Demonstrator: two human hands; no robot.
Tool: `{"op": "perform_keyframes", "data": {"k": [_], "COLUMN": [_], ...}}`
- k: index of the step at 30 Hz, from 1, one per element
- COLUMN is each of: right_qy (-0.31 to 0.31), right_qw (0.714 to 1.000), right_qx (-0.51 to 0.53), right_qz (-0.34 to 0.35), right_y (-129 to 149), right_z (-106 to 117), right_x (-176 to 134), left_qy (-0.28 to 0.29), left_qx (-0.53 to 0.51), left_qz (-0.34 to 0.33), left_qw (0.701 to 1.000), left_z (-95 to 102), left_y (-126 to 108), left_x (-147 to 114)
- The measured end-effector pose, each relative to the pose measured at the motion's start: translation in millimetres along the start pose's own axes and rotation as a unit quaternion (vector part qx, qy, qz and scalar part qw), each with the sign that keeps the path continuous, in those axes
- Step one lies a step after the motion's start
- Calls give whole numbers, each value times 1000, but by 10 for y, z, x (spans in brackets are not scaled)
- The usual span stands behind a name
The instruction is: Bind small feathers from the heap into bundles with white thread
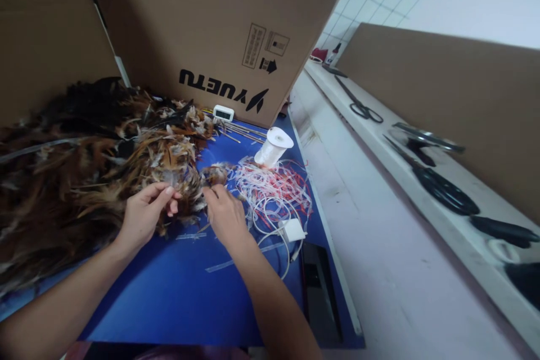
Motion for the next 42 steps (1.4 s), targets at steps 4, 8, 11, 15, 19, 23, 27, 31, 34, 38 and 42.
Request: {"op": "perform_keyframes", "data": {"k": [4, 8, 11, 15, 19, 23, 27, 31, 34, 38, 42], "right_qy": [38, 47, 15, -23, -13, -13, -5, 40, 78, 92, 76], "right_qw": [992, 995, 998, 967, 888, 811, 718, 646, 608, 573, 551], "right_qx": [-116, -91, 38, 234, 407, 521, 635, 707, 735, 758, 775], "right_qz": [30, -9, -44, -101, -212, -265, -284, -285, -291, -298, -299], "right_y": [34, -36, -126, -244, -334, -337, -277, -120, 21, 133, 144], "right_z": [-108, -63, 38, 52, -104, -198, -246, -293, -351, -443, -492], "right_x": [152, 102, -40, -217, -307, -339, -360, -386, -417, -442, -441], "left_qy": [-6, -1, -8, -11, -2, 9, 35, 66, 72, 65, 61], "left_qx": [-3, -1, -14, -32, -47, -60, -51, -40, -36, -50, -79], "left_qz": [-1, 8, 21, 40, 58, 71, 93, 127, 156, 185, 215], "left_qw": [1000, 1000, 1000, 999, 997, 996, 994, 989, 984, 979, 971], "left_z": [12, 10, 5, -19, -38, -64, -142, -236, -281, -311, -325], "left_y": [30, 47, 37, 29, 51, 52, 45, 59, 65, 53, 61], "left_x": [16, 34, 34, 15, -3, -43, -129, -232, -297, -349, -378]}}
Point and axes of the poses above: each hand's wrist, its own x-axis towards the middle knuckle, its own z-axis out of the back of the hand, y = z × x, the point moved 5 cm from there along x, towards the middle knuckle, and after that the axes turned 3 degrees about -z, right-handed, at the moved point
